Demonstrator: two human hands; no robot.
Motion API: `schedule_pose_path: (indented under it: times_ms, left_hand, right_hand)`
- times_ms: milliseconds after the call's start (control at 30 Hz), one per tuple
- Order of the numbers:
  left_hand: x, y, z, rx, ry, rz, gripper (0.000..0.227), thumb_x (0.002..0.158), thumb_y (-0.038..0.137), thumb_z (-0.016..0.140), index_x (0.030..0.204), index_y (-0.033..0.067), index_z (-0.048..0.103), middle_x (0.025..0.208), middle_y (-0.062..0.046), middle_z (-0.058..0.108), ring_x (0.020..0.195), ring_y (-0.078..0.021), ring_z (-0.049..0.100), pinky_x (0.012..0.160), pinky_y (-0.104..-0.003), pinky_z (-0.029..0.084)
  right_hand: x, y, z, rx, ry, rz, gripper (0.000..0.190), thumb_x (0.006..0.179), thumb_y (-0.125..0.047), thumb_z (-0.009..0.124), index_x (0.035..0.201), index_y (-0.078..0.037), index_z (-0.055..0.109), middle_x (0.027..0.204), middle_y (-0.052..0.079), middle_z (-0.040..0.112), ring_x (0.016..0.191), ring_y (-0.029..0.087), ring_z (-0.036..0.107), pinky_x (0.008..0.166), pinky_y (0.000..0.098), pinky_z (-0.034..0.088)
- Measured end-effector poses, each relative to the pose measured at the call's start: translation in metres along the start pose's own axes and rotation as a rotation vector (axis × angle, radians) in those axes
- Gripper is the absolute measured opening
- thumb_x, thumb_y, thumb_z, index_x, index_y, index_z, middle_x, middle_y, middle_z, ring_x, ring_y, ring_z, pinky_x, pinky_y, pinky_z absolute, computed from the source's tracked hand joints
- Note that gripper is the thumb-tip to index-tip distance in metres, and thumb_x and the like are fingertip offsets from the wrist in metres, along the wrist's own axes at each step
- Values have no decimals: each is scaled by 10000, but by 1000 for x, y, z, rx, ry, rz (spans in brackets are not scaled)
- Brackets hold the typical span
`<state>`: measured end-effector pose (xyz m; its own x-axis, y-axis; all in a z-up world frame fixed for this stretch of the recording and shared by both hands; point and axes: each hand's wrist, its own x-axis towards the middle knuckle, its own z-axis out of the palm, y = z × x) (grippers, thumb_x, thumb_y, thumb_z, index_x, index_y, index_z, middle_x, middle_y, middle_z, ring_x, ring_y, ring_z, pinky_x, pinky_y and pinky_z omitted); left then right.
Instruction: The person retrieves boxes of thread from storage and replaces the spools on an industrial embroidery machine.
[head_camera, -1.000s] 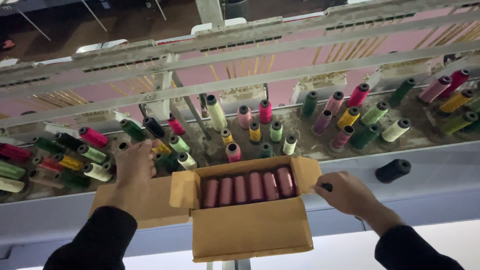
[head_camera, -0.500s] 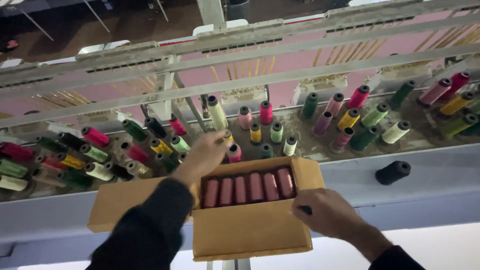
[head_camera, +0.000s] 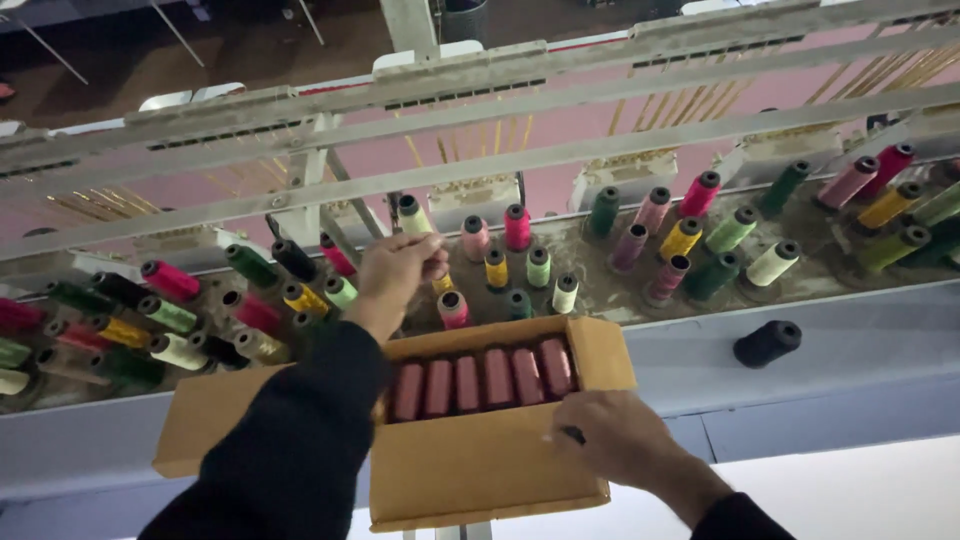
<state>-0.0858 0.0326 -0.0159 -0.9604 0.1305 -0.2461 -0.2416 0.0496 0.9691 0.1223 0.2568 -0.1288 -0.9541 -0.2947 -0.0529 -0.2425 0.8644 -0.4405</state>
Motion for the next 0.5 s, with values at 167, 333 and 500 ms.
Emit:
schedule_pose_path:
  times_ms: [167, 333, 500]
  left_hand:
    - [13, -7, -27, 63, 59, 73, 158, 992, 48, 682, 877, -17, 769, 736, -117, 709, 625, -149, 659, 597, -202, 574]
    - [-17, 22, -27, 176, 190, 2, 164, 990, 82, 687, 834, 66, 735, 676, -63, 662, 550, -118, 563, 524, -226, 458]
    - [-36, -10, 6, 813, 99, 357, 494, 952, 353, 665, 1349, 62, 627, 1005, -150, 708, 862, -277, 669, 799, -438, 542]
  right_hand:
    - [6, 6, -31, -98, 0, 195, 203, 903, -372, 595, 812, -216, 686, 847, -27, 739, 806, 288, 686, 654, 496, 493]
    - [7, 37, -37, -195, 34, 189, 229, 939, -375, 561, 843, -225, 705, 873, -20, 727, 848, 295, 691, 692, 506, 507]
    - [10, 9, -47, -206, 232, 108, 371, 918, -545, 665, 746, -217, 689, 744, -31, 681, 725, 270, 666, 591, 475, 492]
